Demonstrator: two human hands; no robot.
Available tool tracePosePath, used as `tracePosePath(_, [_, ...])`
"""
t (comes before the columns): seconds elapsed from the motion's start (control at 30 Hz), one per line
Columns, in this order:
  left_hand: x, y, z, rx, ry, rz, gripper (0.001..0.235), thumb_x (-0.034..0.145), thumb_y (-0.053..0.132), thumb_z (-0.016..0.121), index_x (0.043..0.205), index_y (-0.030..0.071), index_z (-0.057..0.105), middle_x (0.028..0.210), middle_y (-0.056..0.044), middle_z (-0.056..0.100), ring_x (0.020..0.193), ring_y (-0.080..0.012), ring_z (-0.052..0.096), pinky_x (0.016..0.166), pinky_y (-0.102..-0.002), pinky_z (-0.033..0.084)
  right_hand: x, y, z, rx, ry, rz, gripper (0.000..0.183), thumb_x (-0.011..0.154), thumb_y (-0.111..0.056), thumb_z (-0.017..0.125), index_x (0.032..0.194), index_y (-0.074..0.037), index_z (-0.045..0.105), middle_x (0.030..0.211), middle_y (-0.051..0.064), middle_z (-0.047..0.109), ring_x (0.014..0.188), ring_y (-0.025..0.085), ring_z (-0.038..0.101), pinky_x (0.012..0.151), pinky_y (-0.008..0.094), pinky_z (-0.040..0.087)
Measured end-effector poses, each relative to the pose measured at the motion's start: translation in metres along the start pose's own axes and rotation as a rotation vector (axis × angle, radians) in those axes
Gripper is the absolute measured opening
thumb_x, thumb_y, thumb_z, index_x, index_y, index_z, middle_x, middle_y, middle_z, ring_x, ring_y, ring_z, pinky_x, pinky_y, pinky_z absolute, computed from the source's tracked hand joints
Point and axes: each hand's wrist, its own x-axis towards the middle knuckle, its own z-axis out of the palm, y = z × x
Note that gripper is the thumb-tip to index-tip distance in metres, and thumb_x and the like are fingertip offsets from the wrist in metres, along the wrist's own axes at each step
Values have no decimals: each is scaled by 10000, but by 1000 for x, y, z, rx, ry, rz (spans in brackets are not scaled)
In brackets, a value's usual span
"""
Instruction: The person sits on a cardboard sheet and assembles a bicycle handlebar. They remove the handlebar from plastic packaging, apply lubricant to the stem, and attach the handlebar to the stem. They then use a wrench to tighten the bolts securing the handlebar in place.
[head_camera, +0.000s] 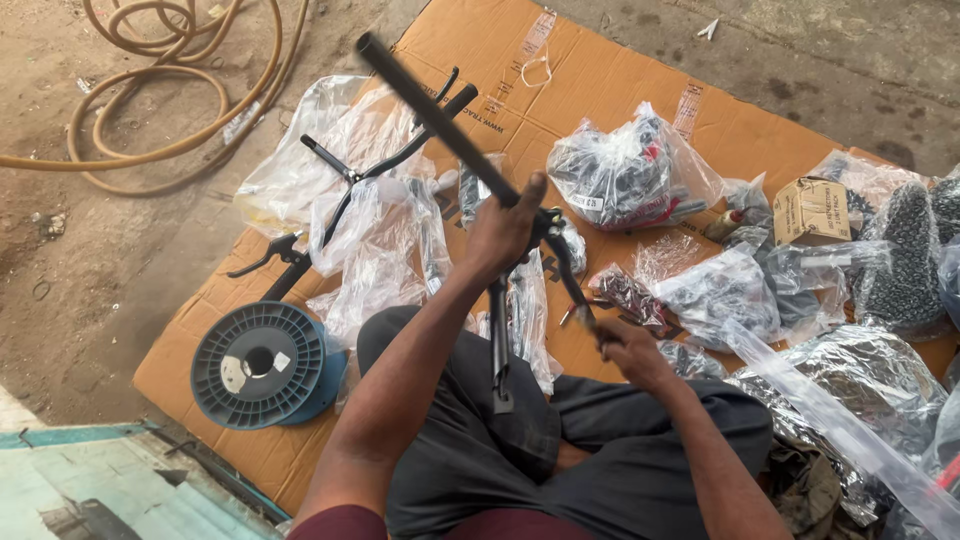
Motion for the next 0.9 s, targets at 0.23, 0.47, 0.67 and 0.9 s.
tracePosePath(0.23, [4,31,31,272,-32,93,848,899,828,304,664,84,634,676,-106,688,752,-292,720,735,-494,486,1,-158,-57,-423,283,-376,281,982,-181,661,1223,-41,699,1054,142,741,895,241,722,766,373,574])
tracePosePath(0.47, [-3,42,49,289,-72,133,824,867,827,335,769,106,721,774,-137,754,877,-350,753,791,-515,523,13,-248,-79,-1033,337,-206,223,1032,-261,610,1123,-104,739,899,138,718,818,329,716,729,473,560])
tracePosePath(0.67, [16,45,49,381,-67,133,677,907,784,423,1015,215,774,819,-154,731,843,-354,742,738,-501,535,8,-263,-91,-931,305,-476,226,1036,-237,622,1159,-81,731,932,129,722,803,306,701,677,432,552])
tracePosePath(0.9, [16,33,60,292,5,234,902,809,906,315,667,98,690,603,-59,675,659,-255,752,606,-459,527,12,-244,-90,-1261,196,-457,155,1075,-102,587,990,-103,717,759,45,671,652,151,636,563,320,513])
